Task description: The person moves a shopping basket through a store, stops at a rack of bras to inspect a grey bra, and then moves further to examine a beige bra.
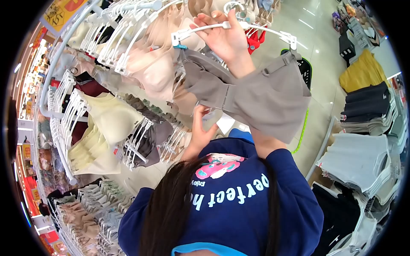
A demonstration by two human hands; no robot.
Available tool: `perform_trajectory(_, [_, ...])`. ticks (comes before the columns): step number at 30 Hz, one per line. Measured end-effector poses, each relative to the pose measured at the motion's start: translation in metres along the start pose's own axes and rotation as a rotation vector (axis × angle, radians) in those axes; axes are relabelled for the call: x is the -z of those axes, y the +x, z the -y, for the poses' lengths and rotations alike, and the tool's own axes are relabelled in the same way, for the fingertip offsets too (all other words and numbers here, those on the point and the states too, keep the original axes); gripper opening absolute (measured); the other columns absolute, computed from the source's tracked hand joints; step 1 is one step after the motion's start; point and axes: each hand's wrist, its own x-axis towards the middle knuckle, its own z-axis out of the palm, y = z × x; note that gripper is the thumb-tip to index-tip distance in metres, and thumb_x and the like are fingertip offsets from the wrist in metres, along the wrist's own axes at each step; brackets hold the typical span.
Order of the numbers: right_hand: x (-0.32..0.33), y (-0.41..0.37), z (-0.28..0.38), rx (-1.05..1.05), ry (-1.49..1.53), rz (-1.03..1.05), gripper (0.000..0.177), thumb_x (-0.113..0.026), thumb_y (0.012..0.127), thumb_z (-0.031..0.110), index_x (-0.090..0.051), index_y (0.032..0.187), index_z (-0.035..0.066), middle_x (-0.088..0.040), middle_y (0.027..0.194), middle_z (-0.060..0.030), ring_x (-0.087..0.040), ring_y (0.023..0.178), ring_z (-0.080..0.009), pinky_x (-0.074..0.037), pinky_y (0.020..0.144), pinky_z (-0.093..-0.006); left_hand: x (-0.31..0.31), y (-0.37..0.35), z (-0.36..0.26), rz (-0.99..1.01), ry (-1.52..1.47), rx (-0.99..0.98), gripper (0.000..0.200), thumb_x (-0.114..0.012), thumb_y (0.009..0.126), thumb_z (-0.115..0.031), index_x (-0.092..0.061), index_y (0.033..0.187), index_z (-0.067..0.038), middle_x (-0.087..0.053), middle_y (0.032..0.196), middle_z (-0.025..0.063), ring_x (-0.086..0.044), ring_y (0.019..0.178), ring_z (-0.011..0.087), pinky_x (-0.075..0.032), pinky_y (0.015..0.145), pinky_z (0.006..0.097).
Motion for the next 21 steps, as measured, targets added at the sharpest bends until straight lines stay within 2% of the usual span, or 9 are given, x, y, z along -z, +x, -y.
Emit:
perform_trajectory(3, [-0.004, 0.002, -0.005, -0.04, 0.083, 0.118, 0.04, -0.03, 0.087, 0.037, -0.046, 0.079, 0.001, -0.049, 0.093, -0.0163, -0.04, 0.102, -0.0268, -0.014, 0.102, -0.0439, -0.003, -0.003, 0.017, -0.14, -0.637, 0.18, 0.055, -0.059, 0.067, -0.014, -0.031, 0.113, -0.003, -0.036, 0.108, 0.0072, -0.036, 0.104, 0.0213, -0.03, 0.087, 0.0332])
perform_trajectory(4, [-0.005, 0.002, -0.006, -0.044, 0.099, 0.144, 0.039, -0.03, 0.087, 0.036, -0.047, 0.082, 0.001, -0.05, 0.092, -0.0157, -0.04, 0.102, -0.0259, -0.013, 0.102, -0.0439, 0.001, -0.002, 0.022, -0.07, -0.799, 0.253, 0.054, -0.056, 0.073, -0.016, -0.027, 0.117, -0.007, -0.034, 0.113, 0.0038, -0.035, 0.105, 0.0174, -0.028, 0.088, 0.0332])
perform_trajectory(7, [-0.008, -0.002, -0.005, -0.058, 0.09, 0.155, 0.038, -0.031, 0.087, 0.036, -0.047, 0.083, 0.001, -0.05, 0.092, -0.0151, -0.041, 0.101, -0.0256, -0.013, 0.102, -0.0436, -0.003, -0.008, 0.032, -0.278, -1.153, 0.582, 0.051, -0.051, 0.079, -0.018, -0.024, 0.12, -0.01, -0.034, 0.115, 0.0032, -0.035, 0.106, 0.0156, -0.028, 0.088, 0.0317])
perform_trajectory(8, [-0.007, -0.004, -0.003, -0.063, 0.088, 0.164, 0.038, -0.031, 0.087, 0.036, -0.047, 0.083, 0.002, -0.05, 0.092, -0.0149, -0.042, 0.1, -0.0258, -0.013, 0.102, -0.0437, -0.004, -0.001, 0.021, -0.18, -1.131, 0.476, 0.046, -0.042, 0.085, -0.028, -0.024, 0.123, -0.01, -0.031, 0.124, 0.0035, -0.029, 0.114, 0.0176, -0.025, 0.093, 0.0345])
perform_trajectory(11, [0.001, -0.006, 0.004, -0.086, 0.095, 0.221, 0.041, -0.029, 0.086, 0.038, -0.048, 0.085, 0.002, -0.05, 0.094, -0.016, -0.042, 0.1, -0.028, -0.016, 0.101, -0.044, -0.012, -0.001, 0.019, -0.18, -1.138, 0.511, 0.043, -0.039, 0.086, -0.025, -0.024, 0.123, -0.009, -0.03, 0.126, 0.0053, -0.03, 0.116, 0.0203, -0.025, 0.095, 0.0374])
perform_trajectory(14, [0.015, -0.005, 0.015, -0.107, 0.097, 0.284, 0.046, -0.025, 0.086, 0.042, -0.049, 0.087, 0.003, -0.051, 0.096, -0.0184, -0.042, 0.102, -0.0316, -0.022, 0.099, -0.0448, -0.016, 0.008, 0.011, -0.158, -1.257, 0.562, 0.042, -0.043, 0.085, -0.015, -0.027, 0.122, -0.005, -0.034, 0.124, 0.0071, -0.036, 0.111, 0.0194, -0.029, 0.093, 0.0361])
perform_trajectory(17, [0.021, -0.009, 0.03, -0.061, -0.027, 0.275, 0.048, -0.023, 0.086, 0.043, -0.049, 0.086, 0.003, -0.052, 0.094, -0.0181, -0.043, 0.101, -0.0316, -0.025, 0.097, -0.0445, -0.026, 0.019, 0.0, -0.181, -0.994, 0.552, 0.038, -0.044, 0.085, -0.017, -0.034, 0.117, 0.0, -0.043, 0.115, 0.0084, -0.044, 0.103, 0.018, -0.034, 0.089, 0.0329])
perform_trajectory(21, [0.016, -0.014, 0.056, -0.02, -0.138, 0.245, 0.05, -0.021, 0.087, 0.043, -0.049, 0.085, 0.002, -0.052, 0.094, -0.0178, -0.044, 0.099, -0.0323, -0.028, 0.095, -0.0437, -0.038, 0.03, -0.009, -0.291, -0.672, 0.47, 0.032, -0.047, 0.084, -0.018, -0.044, 0.109, 0.002, -0.05, 0.106, 0.008, -0.046, 0.095, 0.0147, -0.035, 0.085, 0.028])
